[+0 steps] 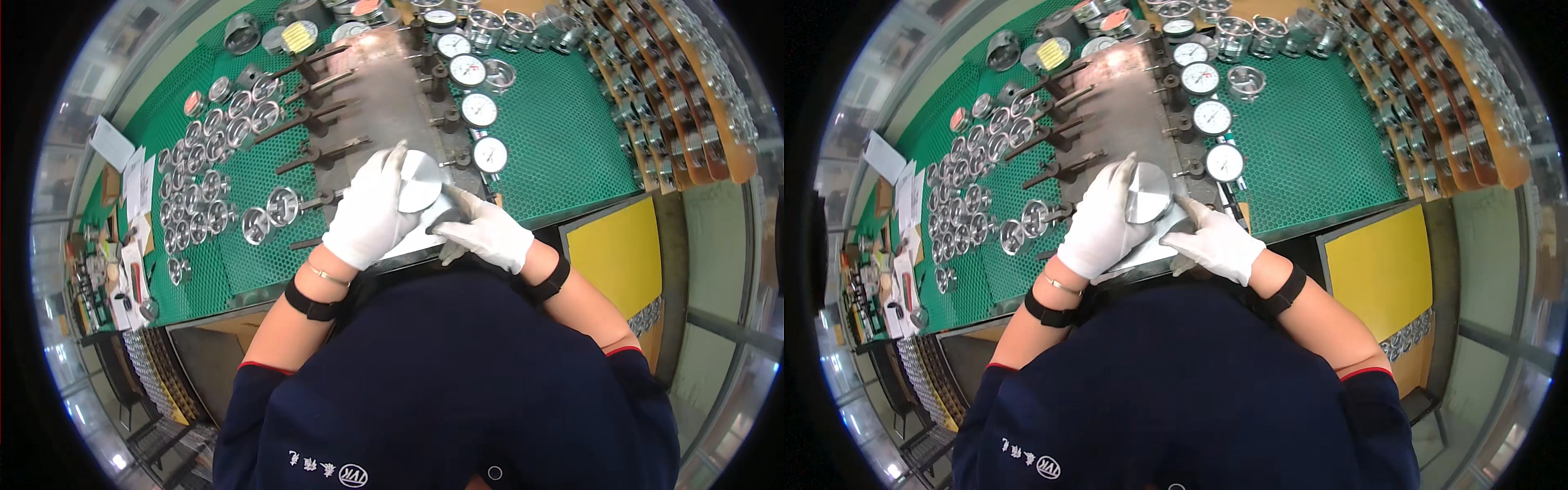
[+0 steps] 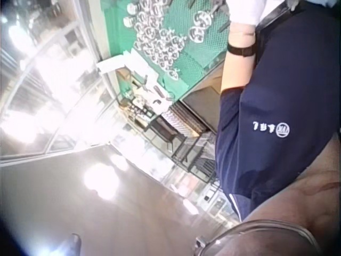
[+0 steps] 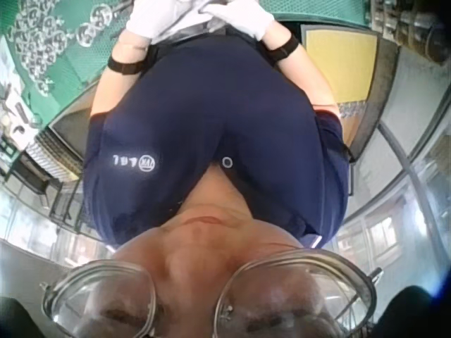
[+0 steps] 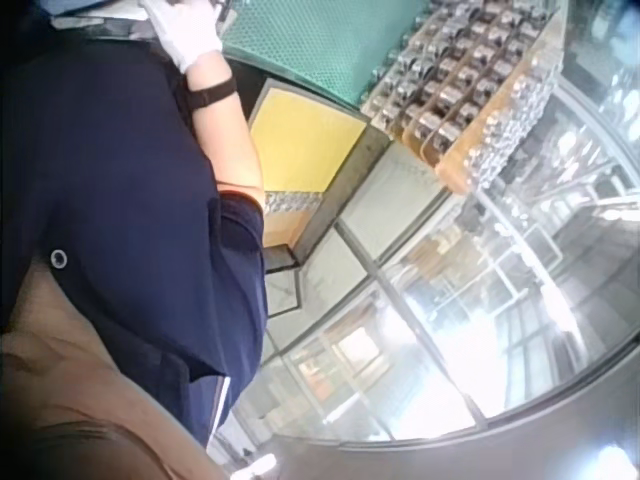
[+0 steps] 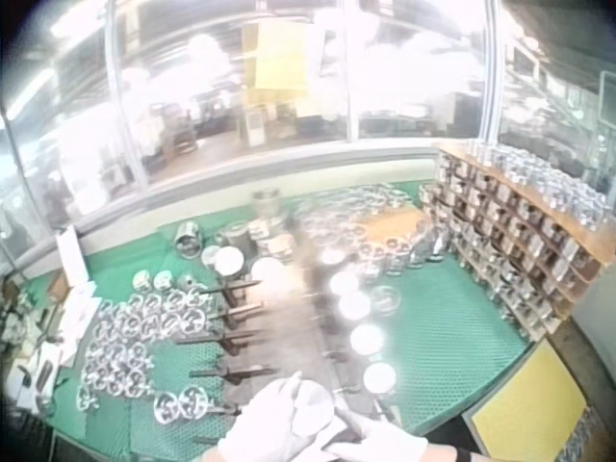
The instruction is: Sorting and inspecting metal pistons using an array of dial gauges.
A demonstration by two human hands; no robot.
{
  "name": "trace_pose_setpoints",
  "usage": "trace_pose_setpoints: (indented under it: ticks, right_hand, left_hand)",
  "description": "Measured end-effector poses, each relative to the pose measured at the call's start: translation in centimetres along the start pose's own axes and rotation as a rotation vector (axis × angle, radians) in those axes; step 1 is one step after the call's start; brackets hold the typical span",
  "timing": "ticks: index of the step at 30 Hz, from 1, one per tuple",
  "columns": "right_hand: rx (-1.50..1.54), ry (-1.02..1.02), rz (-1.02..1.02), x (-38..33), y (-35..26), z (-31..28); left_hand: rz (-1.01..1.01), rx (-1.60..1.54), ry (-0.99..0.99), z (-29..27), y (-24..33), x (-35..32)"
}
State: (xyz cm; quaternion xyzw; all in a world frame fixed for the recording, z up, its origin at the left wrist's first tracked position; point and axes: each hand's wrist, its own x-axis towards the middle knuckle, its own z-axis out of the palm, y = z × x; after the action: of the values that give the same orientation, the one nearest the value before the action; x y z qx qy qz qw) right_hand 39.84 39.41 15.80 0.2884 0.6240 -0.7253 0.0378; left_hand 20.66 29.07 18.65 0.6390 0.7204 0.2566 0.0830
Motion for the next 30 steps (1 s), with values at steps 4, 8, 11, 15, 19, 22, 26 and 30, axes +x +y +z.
trace_pose_setpoints:
  ticks: [4,8,11,15,19,22,26,30]
  right_hand:
    - [-0.209,0.158,-0.122,1.2,1.2,0.1]
    - [0.052,0.090,0.031,0.1,-1.6,0.7]
    - [0.055,0.091,0.009,-0.1,-1.9,0.6]
    - [0.032,0.081,0.050,0.0,-2.0,0.4]
    - [-0.146,0.111,-0.060,0.6,-0.9,0.1]
    - [-0.102,0.097,-0.016,0.1,-1.8,0.4]
    - [-0.179,0.141,-0.051,0.2,-1.5,0.3]
    - [-0.280,0.191,-0.126,0.6,-0.8,0.3]
  left_hand:
    - [-0.041,-0.092,-0.008,0.8,-1.0,0.8]
    - [-0.038,-0.093,0.023,0.5,-0.8,1.1]
    - [-0.032,-0.093,0.019,0.6,-0.9,1.1]
    - [-0.018,-0.098,0.026,0.6,-0.8,1.3]
    - [-0.037,-0.098,0.016,0.8,-0.9,1.4]
    - [-0.028,-0.089,0.041,1.2,-1.4,1.2]
    - [-0.030,-0.070,0.051,1.5,-1.5,1.1]
    - [-0.031,-0.068,0.060,1.6,-1.4,1.1]
